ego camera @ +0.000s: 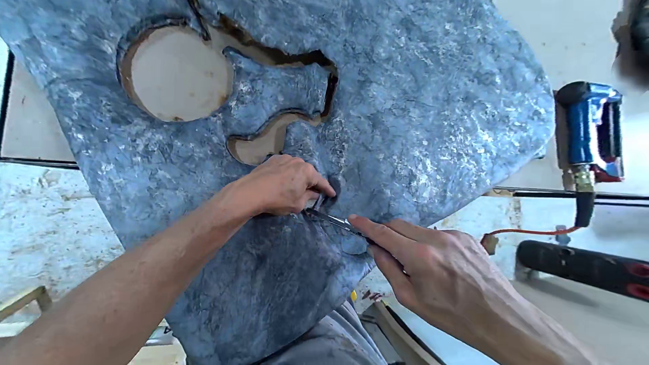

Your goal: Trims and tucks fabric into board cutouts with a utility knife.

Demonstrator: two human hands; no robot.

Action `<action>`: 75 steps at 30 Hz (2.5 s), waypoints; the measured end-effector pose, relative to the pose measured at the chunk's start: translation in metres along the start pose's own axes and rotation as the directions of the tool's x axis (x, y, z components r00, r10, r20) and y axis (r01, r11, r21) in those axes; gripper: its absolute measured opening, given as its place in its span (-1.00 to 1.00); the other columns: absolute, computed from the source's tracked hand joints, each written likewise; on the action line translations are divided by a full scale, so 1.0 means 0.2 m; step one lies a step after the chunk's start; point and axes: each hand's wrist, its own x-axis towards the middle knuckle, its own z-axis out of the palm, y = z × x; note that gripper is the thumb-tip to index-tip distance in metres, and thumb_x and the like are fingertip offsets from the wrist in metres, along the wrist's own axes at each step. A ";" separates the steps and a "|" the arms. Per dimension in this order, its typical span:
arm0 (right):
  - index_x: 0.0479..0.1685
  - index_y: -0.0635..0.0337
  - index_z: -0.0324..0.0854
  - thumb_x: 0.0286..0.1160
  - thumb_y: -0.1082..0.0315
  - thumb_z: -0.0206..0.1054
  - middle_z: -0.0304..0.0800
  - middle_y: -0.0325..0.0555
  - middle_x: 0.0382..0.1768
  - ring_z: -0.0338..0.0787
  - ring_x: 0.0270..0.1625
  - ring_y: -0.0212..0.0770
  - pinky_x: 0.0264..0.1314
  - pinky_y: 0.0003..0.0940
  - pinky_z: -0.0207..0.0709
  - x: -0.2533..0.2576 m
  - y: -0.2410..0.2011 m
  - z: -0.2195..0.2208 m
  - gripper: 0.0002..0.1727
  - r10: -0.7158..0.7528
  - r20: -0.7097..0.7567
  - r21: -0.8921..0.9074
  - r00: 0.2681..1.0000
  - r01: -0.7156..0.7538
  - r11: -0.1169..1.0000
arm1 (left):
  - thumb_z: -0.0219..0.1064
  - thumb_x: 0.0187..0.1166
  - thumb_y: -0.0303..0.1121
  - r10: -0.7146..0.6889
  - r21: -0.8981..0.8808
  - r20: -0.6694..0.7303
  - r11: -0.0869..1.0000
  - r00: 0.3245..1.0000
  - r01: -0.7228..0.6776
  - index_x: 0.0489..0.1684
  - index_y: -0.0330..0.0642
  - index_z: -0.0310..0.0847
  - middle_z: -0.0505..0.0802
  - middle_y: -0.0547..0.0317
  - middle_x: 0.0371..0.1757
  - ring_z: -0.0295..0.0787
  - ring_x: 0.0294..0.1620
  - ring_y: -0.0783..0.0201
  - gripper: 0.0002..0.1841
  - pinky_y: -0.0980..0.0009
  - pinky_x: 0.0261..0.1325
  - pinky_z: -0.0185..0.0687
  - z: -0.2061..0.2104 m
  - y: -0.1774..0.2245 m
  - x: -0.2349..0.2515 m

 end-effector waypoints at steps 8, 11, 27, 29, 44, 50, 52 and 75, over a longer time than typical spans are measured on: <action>0.42 -0.08 0.73 0.56 0.15 0.06 0.66 -0.24 -0.46 0.58 -0.69 -0.20 -0.76 -0.23 0.38 0.09 -0.11 -0.03 -0.49 0.041 0.124 -0.094 0.991 -0.029 0.995 | 0.22 0.73 -0.16 0.045 0.036 -0.111 0.999 0.993 -0.041 0.15 0.49 0.84 0.95 0.48 -0.05 0.87 -0.01 0.34 -0.72 0.08 0.08 0.67 0.05 -0.02 -0.01; 0.41 -0.06 0.72 0.55 0.17 0.09 0.63 -0.22 -0.47 0.59 -0.68 -0.18 -0.76 -0.24 0.38 0.15 -0.16 -0.07 -0.50 0.045 0.204 -0.155 0.978 -0.014 0.988 | 0.22 0.74 -0.16 0.059 0.058 -0.130 0.997 0.990 -0.052 0.14 0.48 0.84 0.95 0.46 -0.07 0.87 -0.03 0.32 -0.73 0.08 0.05 0.67 0.06 -0.02 -0.01; 0.21 0.01 0.77 0.43 0.22 0.22 0.56 -0.23 -0.59 0.57 -0.70 -0.16 -0.76 -0.25 0.33 0.33 -0.18 -0.15 -0.60 -0.072 0.410 -0.230 0.909 0.179 0.957 | 0.21 0.74 -0.21 0.023 0.025 -0.129 1.000 0.991 -0.020 0.10 0.44 0.86 0.94 0.40 -0.16 0.86 -0.09 0.26 -0.72 0.06 -0.03 0.66 0.04 -0.02 -0.02; 0.21 -0.04 0.76 0.45 0.21 0.23 0.56 -0.25 -0.58 0.59 -0.67 -0.18 -0.74 -0.26 0.35 0.35 -0.18 -0.16 -0.62 -0.054 0.445 -0.241 0.894 0.177 0.954 | 0.21 0.74 -0.20 0.040 0.025 -0.142 0.999 0.989 -0.037 0.09 0.44 0.86 0.93 0.40 -0.17 0.86 -0.09 0.27 -0.72 0.06 -0.03 0.66 0.05 -0.02 -0.01; 0.33 -0.22 0.78 0.30 0.39 0.32 0.61 -0.25 -0.45 0.50 -0.71 -0.20 -0.79 -0.25 0.24 0.33 -0.10 -0.16 -0.47 -0.140 0.371 -0.230 0.918 0.237 0.944 | 0.18 0.72 -0.24 0.055 0.048 -0.160 0.998 0.986 -0.048 0.06 0.41 0.86 0.94 0.41 -0.17 0.87 -0.11 0.25 -0.71 0.05 -0.08 0.67 0.06 -0.03 -0.01; 0.35 -0.14 0.77 0.37 0.37 0.29 0.63 -0.23 -0.44 0.53 -0.70 -0.19 -0.79 -0.26 0.28 0.29 -0.10 -0.13 -0.50 -0.133 0.335 -0.220 0.933 0.215 0.951 | 0.20 0.70 -0.26 0.060 0.040 -0.180 0.998 0.982 -0.054 0.02 0.37 0.87 0.93 0.40 -0.19 0.86 -0.13 0.26 -0.72 0.06 -0.10 0.67 0.07 -0.04 -0.01; 0.39 -0.16 0.75 0.39 0.34 0.29 0.61 -0.24 -0.44 0.53 -0.70 -0.20 -0.78 -0.26 0.29 0.27 -0.09 -0.13 -0.49 -0.126 0.331 -0.217 0.935 0.205 0.954 | 0.20 0.69 -0.28 0.078 0.047 -0.196 0.996 0.977 -0.070 -0.01 0.36 0.87 0.93 0.40 -0.19 0.87 -0.14 0.26 -0.72 0.05 -0.11 0.68 0.08 -0.04 -0.01; 0.46 -0.17 0.69 0.53 0.23 0.21 0.65 -0.24 -0.38 0.58 -0.67 -0.21 -0.75 -0.24 0.41 0.09 -0.14 -0.05 -0.51 0.072 0.279 -0.131 0.958 -0.036 0.991 | 0.19 0.69 -0.24 0.073 0.053 -0.234 0.997 0.969 -0.062 -0.06 0.36 0.86 0.93 0.42 -0.23 0.87 -0.19 0.27 -0.74 0.04 -0.14 0.68 0.10 -0.04 0.00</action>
